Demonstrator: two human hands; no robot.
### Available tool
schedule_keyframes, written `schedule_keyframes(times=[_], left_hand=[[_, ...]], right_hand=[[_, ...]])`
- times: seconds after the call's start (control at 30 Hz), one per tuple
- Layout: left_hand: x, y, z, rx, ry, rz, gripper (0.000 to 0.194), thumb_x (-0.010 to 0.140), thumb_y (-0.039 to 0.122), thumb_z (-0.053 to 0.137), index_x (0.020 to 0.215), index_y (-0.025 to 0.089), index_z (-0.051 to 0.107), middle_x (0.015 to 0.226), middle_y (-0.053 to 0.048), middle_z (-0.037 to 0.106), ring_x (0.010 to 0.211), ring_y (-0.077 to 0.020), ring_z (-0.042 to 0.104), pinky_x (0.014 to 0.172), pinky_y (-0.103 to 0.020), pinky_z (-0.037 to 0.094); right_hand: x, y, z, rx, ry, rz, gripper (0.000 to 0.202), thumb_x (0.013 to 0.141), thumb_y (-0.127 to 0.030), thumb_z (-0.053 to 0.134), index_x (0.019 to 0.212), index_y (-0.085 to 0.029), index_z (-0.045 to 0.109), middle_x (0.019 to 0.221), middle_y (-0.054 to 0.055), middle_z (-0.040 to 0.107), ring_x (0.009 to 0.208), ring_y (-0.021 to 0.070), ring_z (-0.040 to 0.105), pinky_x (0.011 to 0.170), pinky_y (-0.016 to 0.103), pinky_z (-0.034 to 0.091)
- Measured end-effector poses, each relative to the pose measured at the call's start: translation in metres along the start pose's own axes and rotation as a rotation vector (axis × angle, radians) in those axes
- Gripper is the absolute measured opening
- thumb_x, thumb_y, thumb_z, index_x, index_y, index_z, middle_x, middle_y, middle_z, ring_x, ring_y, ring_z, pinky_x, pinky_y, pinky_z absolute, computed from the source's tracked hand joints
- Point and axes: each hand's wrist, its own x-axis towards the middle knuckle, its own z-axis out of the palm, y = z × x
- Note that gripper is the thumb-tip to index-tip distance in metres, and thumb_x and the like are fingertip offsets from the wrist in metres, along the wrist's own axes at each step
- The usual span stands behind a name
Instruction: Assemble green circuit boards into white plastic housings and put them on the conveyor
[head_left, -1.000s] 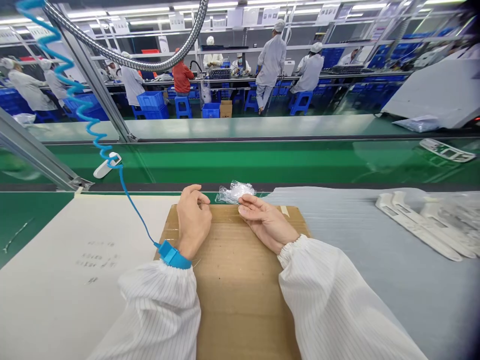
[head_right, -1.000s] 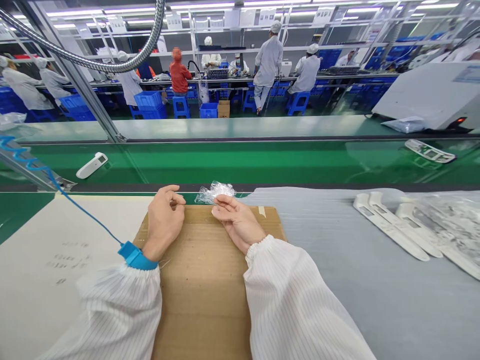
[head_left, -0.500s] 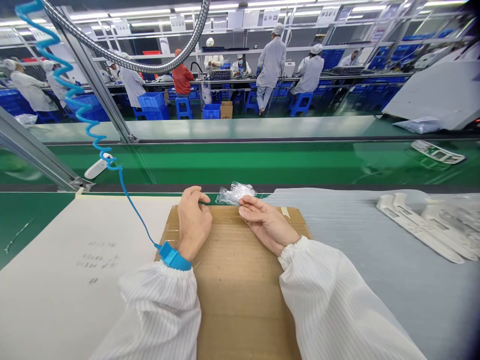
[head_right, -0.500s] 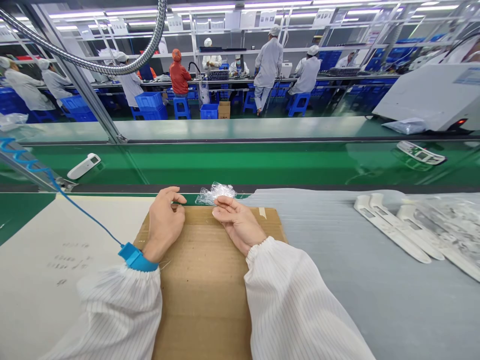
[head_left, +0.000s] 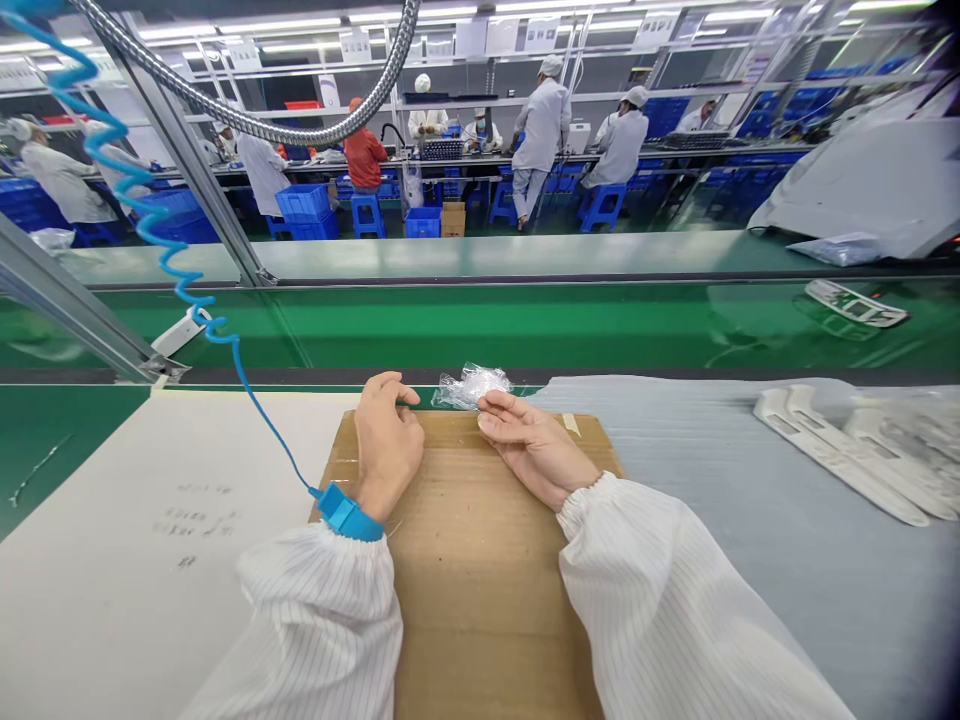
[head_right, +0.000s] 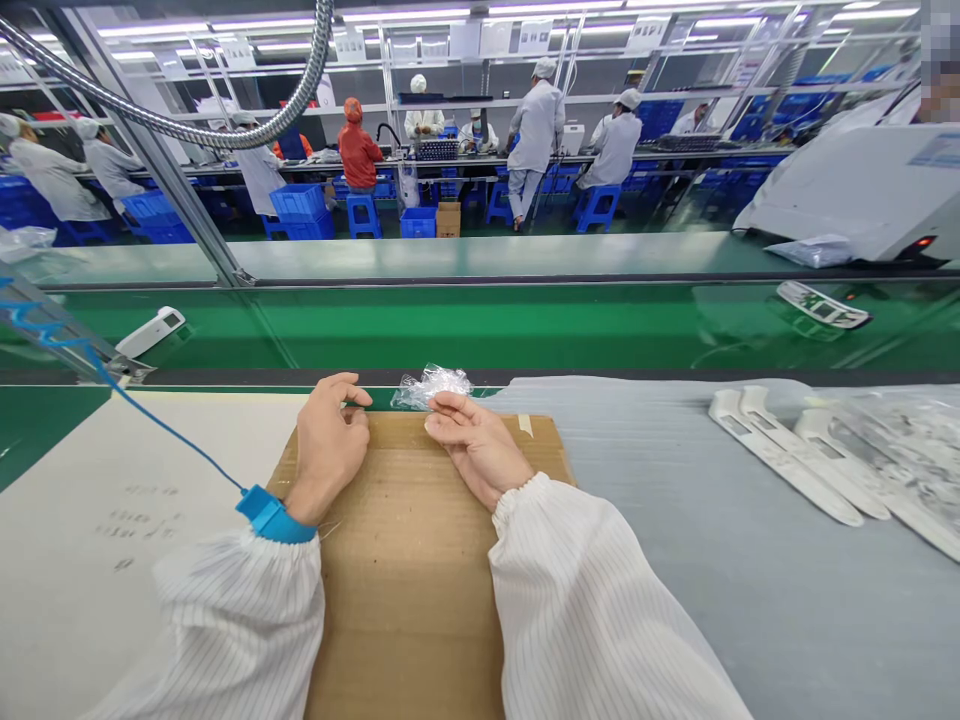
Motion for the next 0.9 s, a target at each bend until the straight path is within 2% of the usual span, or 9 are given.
schedule_keyframes(times=[0.2, 0.4, 0.77, 0.9], left_hand=[[0.0008, 0.0017, -0.0003, -0.009, 0.013, 0.014, 0.029, 0.063, -0.004, 0.046, 0.075, 0.017, 0.061, 0.118, -0.011, 0.061, 0.107, -0.0234, 0.062, 0.073, -0.031, 0.055], [0.0006, 0.0021, -0.0005, -0.064, 0.015, -0.005, 0.024, 0.066, -0.002, 0.049, 0.077, 0.017, 0.060, 0.120, -0.012, 0.060, 0.102, -0.0220, 0.064, 0.069, -0.030, 0.056], [-0.0002, 0.0031, -0.0016, -0.036, -0.010, 0.023, 0.031, 0.064, -0.004, 0.043, 0.077, 0.018, 0.062, 0.116, -0.009, 0.063, 0.113, -0.0240, 0.061, 0.085, -0.035, 0.055], [-0.0003, 0.0038, -0.0024, -0.039, -0.010, 0.038, 0.034, 0.062, -0.005, 0.041, 0.077, 0.018, 0.061, 0.116, -0.009, 0.063, 0.111, -0.0233, 0.061, 0.086, -0.036, 0.054]], right_hand=[[0.0007, 0.0000, -0.0007, -0.006, -0.004, 0.006, 0.038, 0.061, -0.010, 0.087, 0.093, -0.023, 0.073, 0.108, 0.001, 0.067, 0.101, 0.0117, 0.062, 0.102, 0.025, 0.044], [0.0012, 0.0008, -0.0009, -0.010, 0.014, 0.004, 0.038, 0.060, -0.011, 0.088, 0.092, -0.023, 0.072, 0.109, 0.001, 0.067, 0.104, 0.0131, 0.061, 0.102, 0.026, 0.045], [0.0015, 0.0012, -0.0017, -0.007, 0.010, 0.008, 0.039, 0.061, -0.011, 0.088, 0.094, -0.023, 0.072, 0.109, 0.002, 0.067, 0.106, 0.0130, 0.061, 0.103, 0.025, 0.045], [0.0024, 0.0019, -0.0026, -0.002, 0.012, 0.006, 0.039, 0.060, -0.010, 0.088, 0.093, -0.023, 0.073, 0.108, 0.002, 0.068, 0.105, 0.0129, 0.061, 0.103, 0.025, 0.045]])
